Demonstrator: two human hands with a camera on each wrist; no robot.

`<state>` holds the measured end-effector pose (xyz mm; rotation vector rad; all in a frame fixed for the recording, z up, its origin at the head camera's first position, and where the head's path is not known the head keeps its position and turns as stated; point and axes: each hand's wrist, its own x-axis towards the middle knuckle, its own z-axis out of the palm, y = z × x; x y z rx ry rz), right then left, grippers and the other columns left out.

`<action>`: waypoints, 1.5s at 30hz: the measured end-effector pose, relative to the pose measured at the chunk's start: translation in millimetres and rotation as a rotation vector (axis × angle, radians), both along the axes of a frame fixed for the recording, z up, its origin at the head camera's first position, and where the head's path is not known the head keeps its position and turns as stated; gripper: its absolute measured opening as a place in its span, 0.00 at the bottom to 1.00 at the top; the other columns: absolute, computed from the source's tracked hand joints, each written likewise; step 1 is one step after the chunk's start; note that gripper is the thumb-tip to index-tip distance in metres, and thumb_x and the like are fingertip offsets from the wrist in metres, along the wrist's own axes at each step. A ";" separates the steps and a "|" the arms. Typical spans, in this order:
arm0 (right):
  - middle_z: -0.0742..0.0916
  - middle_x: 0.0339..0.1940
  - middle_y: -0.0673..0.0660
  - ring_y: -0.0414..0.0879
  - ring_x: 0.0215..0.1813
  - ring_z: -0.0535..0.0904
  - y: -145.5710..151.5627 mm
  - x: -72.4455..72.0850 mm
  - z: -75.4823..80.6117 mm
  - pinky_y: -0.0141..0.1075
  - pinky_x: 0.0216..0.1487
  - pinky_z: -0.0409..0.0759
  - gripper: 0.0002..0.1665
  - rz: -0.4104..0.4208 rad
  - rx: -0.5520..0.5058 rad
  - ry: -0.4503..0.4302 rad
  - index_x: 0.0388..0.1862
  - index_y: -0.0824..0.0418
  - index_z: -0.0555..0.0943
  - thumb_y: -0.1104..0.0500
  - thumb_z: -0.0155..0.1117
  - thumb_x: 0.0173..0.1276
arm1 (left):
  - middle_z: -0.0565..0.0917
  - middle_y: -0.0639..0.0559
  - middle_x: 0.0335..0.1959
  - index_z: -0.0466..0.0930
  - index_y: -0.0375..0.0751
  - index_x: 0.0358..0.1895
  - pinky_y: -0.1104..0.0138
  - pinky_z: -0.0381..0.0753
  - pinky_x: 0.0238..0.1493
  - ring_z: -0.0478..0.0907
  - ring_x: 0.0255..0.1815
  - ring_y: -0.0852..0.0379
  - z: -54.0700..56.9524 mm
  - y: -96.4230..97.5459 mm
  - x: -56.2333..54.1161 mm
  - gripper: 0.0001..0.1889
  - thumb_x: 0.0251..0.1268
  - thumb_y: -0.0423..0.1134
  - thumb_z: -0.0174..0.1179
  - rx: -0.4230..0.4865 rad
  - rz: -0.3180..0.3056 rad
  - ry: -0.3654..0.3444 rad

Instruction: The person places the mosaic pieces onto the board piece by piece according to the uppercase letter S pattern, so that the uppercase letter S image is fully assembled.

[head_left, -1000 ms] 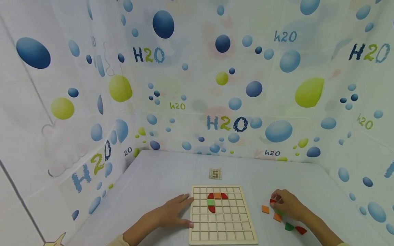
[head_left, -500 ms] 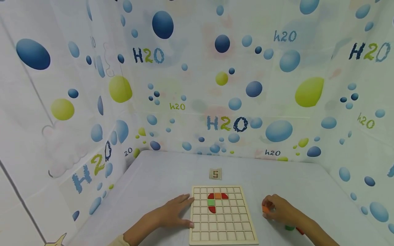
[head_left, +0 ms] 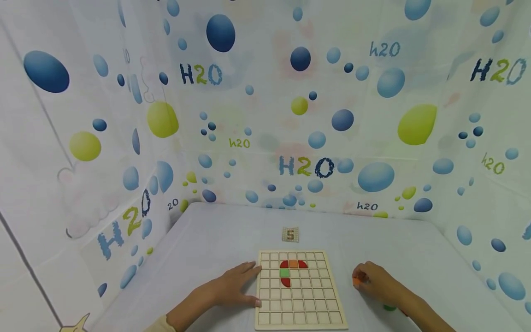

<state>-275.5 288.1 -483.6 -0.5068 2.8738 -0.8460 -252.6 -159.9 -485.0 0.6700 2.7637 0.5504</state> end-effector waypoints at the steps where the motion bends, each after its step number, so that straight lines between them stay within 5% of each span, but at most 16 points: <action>1: 0.82 0.40 0.49 0.41 0.44 0.79 -1.2 -0.8 0.1 0.37 0.47 0.84 0.09 -0.005 0.002 -0.001 0.43 0.57 0.83 0.59 0.76 0.69 | 0.61 0.41 0.84 0.62 0.51 0.83 0.37 0.63 0.79 0.58 0.84 0.36 -0.5 -0.1 -0.2 0.52 0.60 0.71 0.69 -0.001 -0.001 0.001; 20: 0.82 0.43 0.48 0.43 0.48 0.79 -70.2 -6.4 12.8 0.38 0.50 0.84 0.08 0.151 -0.081 0.065 0.46 0.57 0.84 0.59 0.74 0.72 | 0.62 0.41 0.84 0.62 0.50 0.83 0.37 0.63 0.78 0.59 0.84 0.37 -2.0 0.1 -0.6 0.52 0.60 0.72 0.69 -0.006 -0.006 0.008; 28: 0.83 0.43 0.50 0.44 0.46 0.78 -109.8 -9.6 6.9 0.38 0.48 0.83 0.13 0.241 -0.135 0.018 0.49 0.61 0.83 0.59 0.75 0.70 | 0.62 0.42 0.84 0.62 0.50 0.83 0.37 0.63 0.79 0.58 0.84 0.37 1.6 1.4 1.8 0.52 0.60 0.71 0.70 -0.001 0.000 0.004; 36: 0.81 0.37 0.46 0.35 0.39 0.74 -134.8 -8.3 0.2 0.30 0.40 0.79 0.06 0.364 -0.158 0.042 0.37 0.54 0.83 0.60 0.74 0.72 | 0.62 0.42 0.84 0.62 0.51 0.83 0.37 0.63 0.79 0.58 0.84 0.37 -0.4 0.7 0.6 0.52 0.60 0.71 0.70 -0.001 -0.005 0.007; 45: 0.81 0.38 0.47 0.35 0.40 0.74 -141.0 -5.3 1.6 0.30 0.41 0.78 0.05 0.370 -0.160 0.024 0.38 0.56 0.84 0.61 0.74 0.72 | 0.61 0.42 0.84 0.62 0.51 0.83 0.37 0.63 0.79 0.58 0.84 0.37 -1.0 0.4 0.2 0.53 0.60 0.72 0.68 -0.006 -0.003 0.005</action>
